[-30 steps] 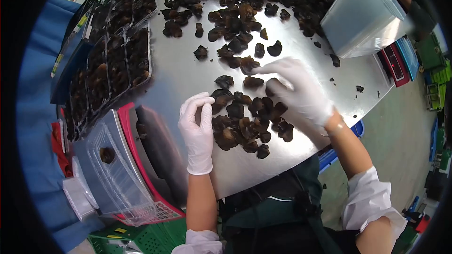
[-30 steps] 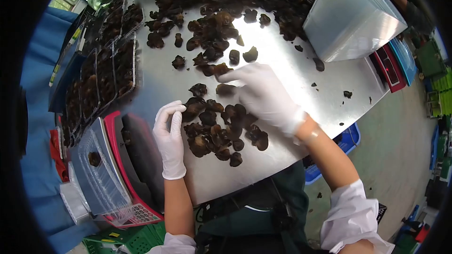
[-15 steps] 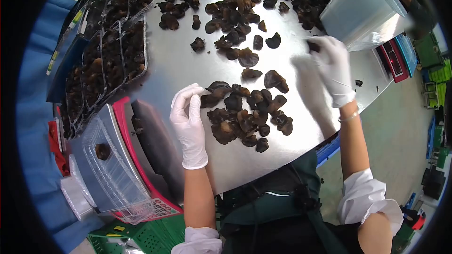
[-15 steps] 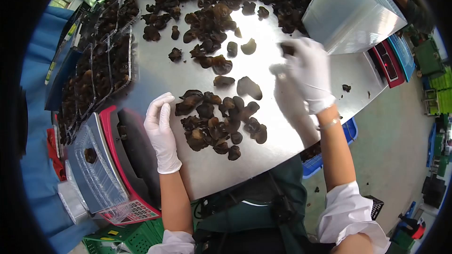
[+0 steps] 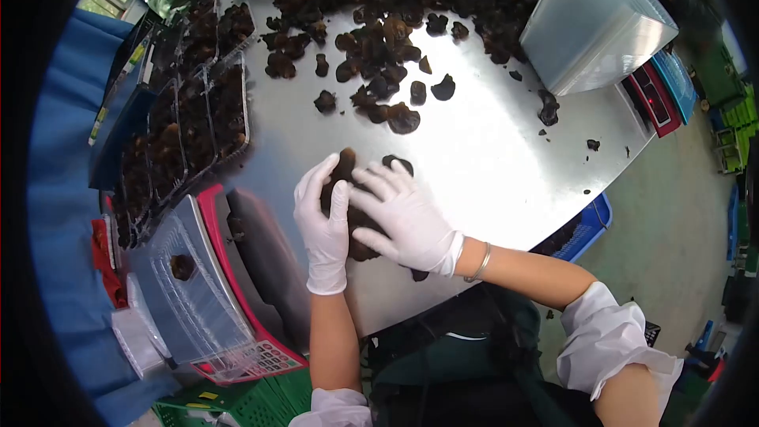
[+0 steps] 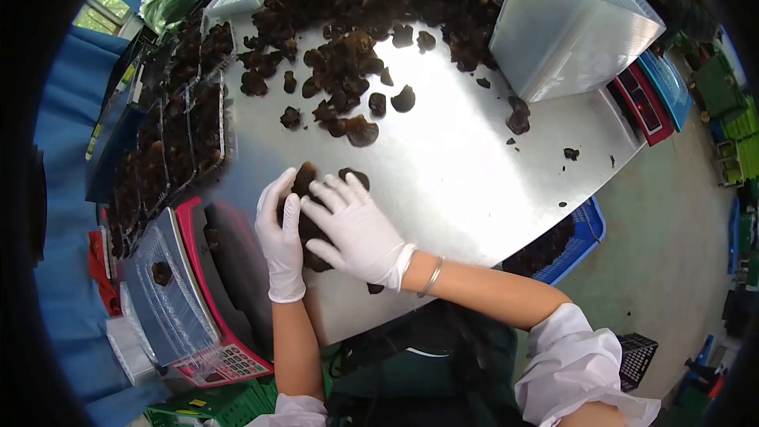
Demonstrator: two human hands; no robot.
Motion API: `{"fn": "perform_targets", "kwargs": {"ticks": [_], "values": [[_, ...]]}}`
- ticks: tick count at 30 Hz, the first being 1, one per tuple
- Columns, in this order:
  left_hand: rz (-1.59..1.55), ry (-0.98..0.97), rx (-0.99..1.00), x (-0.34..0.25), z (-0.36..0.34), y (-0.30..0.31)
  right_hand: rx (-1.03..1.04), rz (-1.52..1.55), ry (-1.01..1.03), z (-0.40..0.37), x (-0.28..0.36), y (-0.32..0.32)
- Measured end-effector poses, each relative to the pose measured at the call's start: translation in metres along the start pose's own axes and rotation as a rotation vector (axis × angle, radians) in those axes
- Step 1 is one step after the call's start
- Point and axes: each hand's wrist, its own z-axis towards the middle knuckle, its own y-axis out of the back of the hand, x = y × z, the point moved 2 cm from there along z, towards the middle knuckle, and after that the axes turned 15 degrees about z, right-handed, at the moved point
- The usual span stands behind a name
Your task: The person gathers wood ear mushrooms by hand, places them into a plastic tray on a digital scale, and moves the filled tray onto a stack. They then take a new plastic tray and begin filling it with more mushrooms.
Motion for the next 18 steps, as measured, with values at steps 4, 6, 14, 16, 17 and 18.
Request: {"fn": "perform_targets", "kwargs": {"ticks": [4, 6, 14, 16, 17, 18], "values": [[0.024, 0.068, -0.024, 0.008, 0.001, 0.006, 0.094, 0.347, 0.119, 0.026, -0.008, 0.036], [-0.053, 0.156, -0.003, 0.002, 0.001, 0.006, -0.025, 0.644, -0.206, 0.049, -0.032, 0.066], [-0.023, 0.124, -0.011, -0.001, 0.002, 0.008, 0.264, 0.115, -0.007, 0.038, -0.054, 0.097], [-0.068, 0.154, -0.027, -0.002, 0.004, 0.008, 0.167, 0.096, -0.016, 0.048, -0.046, 0.116], [-0.105, 0.174, -0.027, -0.003, 0.003, 0.008, 0.074, 0.209, -0.083, 0.063, -0.054, 0.126], [-0.106, 0.176, -0.024, -0.005, 0.002, 0.008, -0.023, 0.324, -0.152, 0.078, -0.063, 0.135]]}}
